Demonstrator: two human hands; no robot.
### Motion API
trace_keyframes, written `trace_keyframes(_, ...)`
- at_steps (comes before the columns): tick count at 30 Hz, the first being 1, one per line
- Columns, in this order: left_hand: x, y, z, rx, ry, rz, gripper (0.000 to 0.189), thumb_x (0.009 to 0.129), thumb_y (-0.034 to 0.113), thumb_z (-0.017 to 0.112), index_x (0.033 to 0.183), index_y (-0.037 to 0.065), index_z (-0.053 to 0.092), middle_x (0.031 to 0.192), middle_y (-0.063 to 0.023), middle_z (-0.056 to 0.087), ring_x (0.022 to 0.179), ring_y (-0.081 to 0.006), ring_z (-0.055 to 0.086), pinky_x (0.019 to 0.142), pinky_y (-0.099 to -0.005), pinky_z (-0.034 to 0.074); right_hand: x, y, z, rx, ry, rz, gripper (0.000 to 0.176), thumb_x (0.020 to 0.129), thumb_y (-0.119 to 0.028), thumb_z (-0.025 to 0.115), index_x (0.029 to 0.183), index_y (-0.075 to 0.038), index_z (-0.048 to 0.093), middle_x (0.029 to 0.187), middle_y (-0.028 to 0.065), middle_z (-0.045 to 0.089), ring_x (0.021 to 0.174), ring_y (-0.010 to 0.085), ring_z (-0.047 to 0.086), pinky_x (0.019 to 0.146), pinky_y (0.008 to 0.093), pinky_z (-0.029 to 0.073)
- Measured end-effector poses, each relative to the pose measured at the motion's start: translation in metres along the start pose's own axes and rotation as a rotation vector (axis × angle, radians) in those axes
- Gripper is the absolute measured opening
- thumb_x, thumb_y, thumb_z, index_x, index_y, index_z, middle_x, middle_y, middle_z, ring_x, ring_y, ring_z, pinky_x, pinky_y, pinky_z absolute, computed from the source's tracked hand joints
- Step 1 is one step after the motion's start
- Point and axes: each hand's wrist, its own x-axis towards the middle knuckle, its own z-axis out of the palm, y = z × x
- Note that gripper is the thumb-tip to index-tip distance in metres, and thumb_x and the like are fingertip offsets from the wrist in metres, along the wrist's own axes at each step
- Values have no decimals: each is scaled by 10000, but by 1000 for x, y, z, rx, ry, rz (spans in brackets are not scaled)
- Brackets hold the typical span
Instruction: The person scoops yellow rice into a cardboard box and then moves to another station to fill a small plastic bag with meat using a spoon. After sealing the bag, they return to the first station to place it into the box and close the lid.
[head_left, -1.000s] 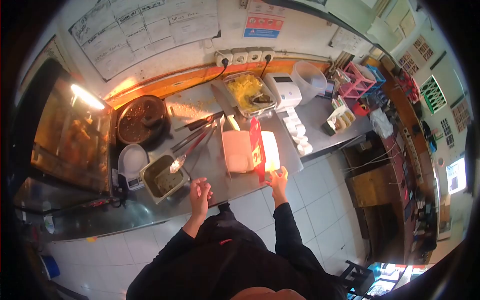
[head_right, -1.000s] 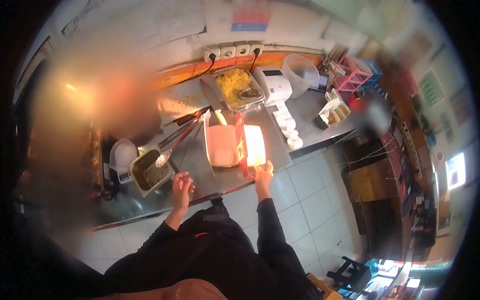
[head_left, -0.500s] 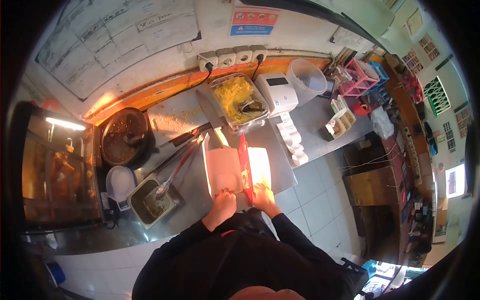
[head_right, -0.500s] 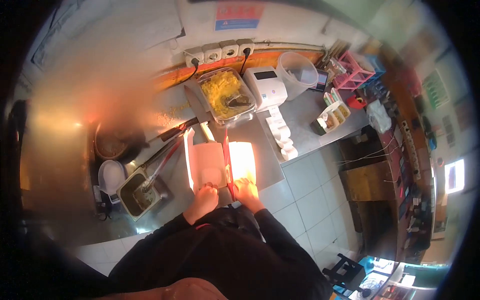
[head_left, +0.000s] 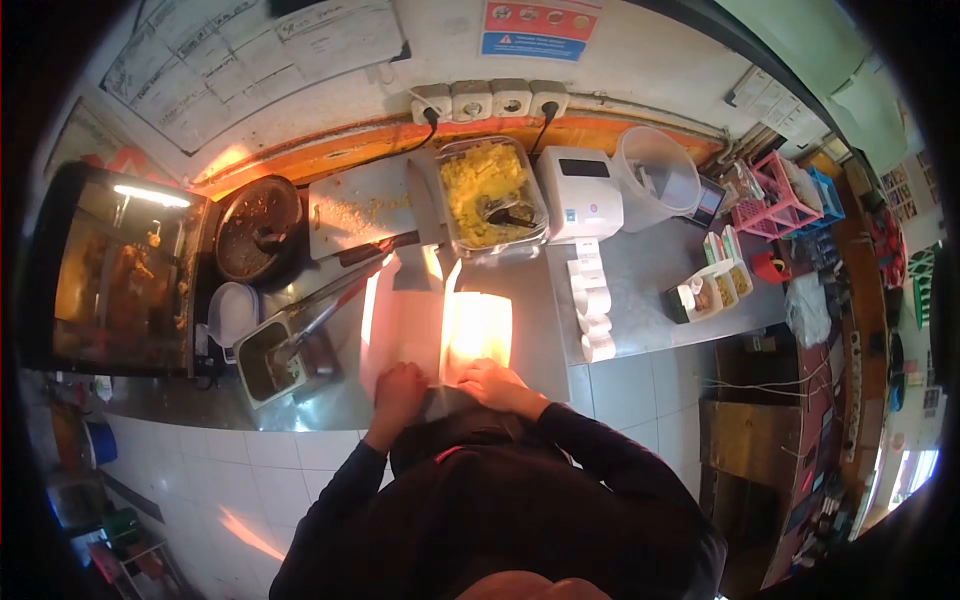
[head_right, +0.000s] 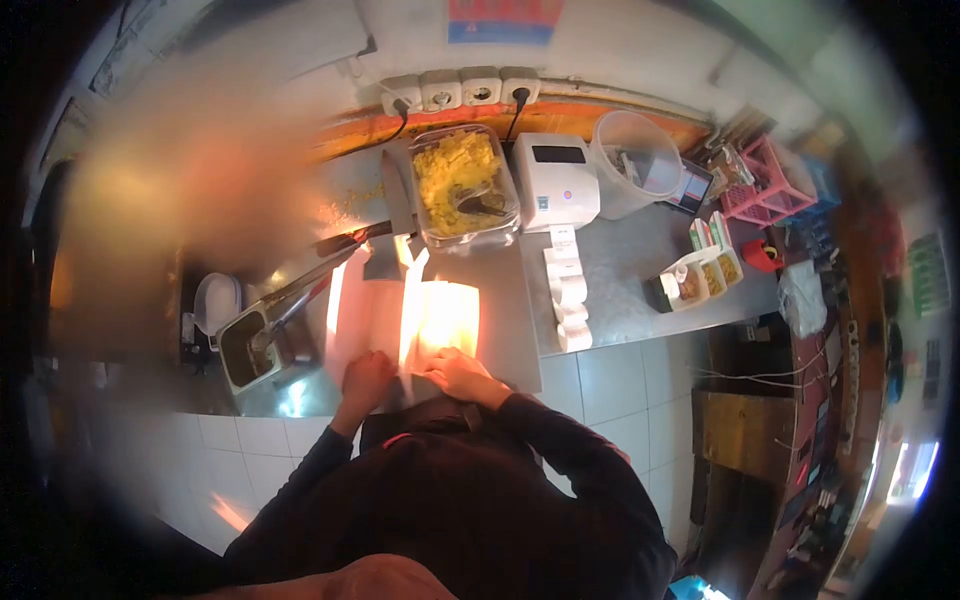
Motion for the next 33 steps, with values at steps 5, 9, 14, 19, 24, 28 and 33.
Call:
trace_keyframes(5,2,8,8,-21,-50,-188,199,784,252,658,813,55,671,838,-156,661,801,-325,643,731,-449,492,0,17,-116,145,-61,-74,221,898,-235,566,1028,-96,678,1092,124,632,1003,315,597,907,412,465)
trace_keyframes(9,0,14,20,-29,81,-210,111,753,163,666,788,59,678,812,-150,665,769,-319,644,692,-420,500,19,115,-219,6,617,-82,255,833,-181,637,1069,-86,644,1086,146,622,1027,352,576,899,413,462)
trace_keyframes(14,0,18,28,-116,165,-217,169,691,26,690,854,62,666,840,-119,669,822,-309,635,701,-390,501,35,212,-367,-601,1099,106,348,789,-226,695,1098,-94,603,1060,157,626,1022,344,586,901,450,443)
trace_keyframes(19,4,70,6,-51,374,-114,335,674,80,743,990,78,633,944,-99,658,880,-295,632,729,-377,506,44,298,-387,-794,552,336,254,782,-137,630,1032,-96,605,863,137,684,783,362,670,687,483,528)
trace_keyframes(24,1,21,61,-475,632,-313,359,690,89,756,1023,91,620,964,-104,640,870,-271,624,725,-372,511,-16,257,-422,-777,-3,266,335,772,-198,683,1053,-33,606,886,199,680,809,349,677,689,484,533)
trace_keyframes(28,13,90,-7,-13,698,-125,330,723,63,735,1029,83,613,961,-93,625,853,-247,614,726,-357,513,-2,392,-453,143,-166,300,223,759,-268,685,822,-55,681,825,142,705,735,261,700,614,423,539)
trace_keyframes(33,3,82,-8,-244,659,-416,240,822,52,669,1057,68,623,961,-77,578,838,-180,570,707,-287,493,21,502,-369,-409,503,543,213,735,-301,712,767,-90,712,818,130,707,761,261,698,656,409,552)
